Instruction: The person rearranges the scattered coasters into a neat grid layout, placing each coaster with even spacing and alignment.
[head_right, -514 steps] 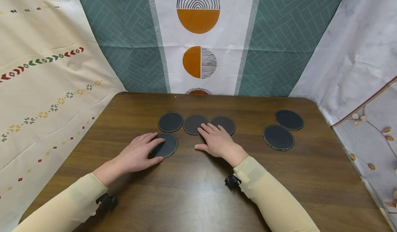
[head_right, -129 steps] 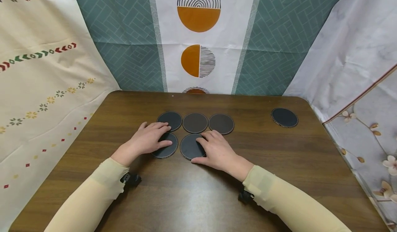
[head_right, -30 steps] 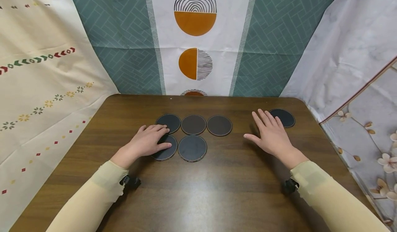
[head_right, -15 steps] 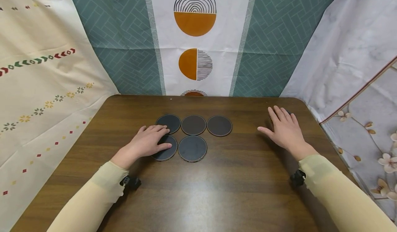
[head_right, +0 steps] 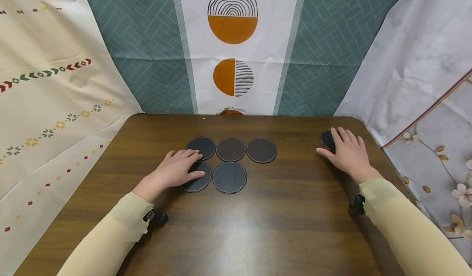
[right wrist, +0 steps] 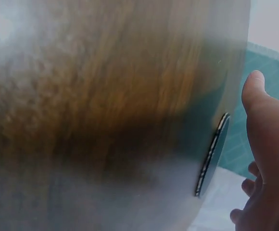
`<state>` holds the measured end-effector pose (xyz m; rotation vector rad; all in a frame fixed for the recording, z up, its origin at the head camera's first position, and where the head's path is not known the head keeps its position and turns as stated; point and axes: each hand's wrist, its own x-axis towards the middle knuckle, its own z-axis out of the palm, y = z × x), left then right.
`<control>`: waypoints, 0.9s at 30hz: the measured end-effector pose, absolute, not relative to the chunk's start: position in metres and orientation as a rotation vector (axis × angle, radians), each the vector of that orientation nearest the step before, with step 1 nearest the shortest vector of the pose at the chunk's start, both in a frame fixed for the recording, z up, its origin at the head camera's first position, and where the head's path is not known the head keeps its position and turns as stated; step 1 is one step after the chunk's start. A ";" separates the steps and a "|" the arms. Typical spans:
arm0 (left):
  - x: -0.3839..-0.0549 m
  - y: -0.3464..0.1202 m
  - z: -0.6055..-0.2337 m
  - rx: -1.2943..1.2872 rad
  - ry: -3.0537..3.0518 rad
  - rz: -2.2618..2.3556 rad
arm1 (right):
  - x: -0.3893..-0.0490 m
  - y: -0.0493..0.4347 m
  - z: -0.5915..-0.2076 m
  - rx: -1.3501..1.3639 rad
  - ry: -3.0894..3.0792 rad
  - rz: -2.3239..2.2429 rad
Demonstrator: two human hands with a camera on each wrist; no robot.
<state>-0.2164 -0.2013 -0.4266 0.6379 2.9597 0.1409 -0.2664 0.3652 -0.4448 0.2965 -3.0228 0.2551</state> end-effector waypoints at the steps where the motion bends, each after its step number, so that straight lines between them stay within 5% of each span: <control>1: -0.216 -0.201 -0.426 0.637 2.961 0.142 | -0.268 0.367 -0.446 0.290 -3.027 0.255; 27: -0.217 -0.202 -0.426 0.641 2.957 0.141 | -0.279 0.386 -0.452 0.183 -3.132 0.240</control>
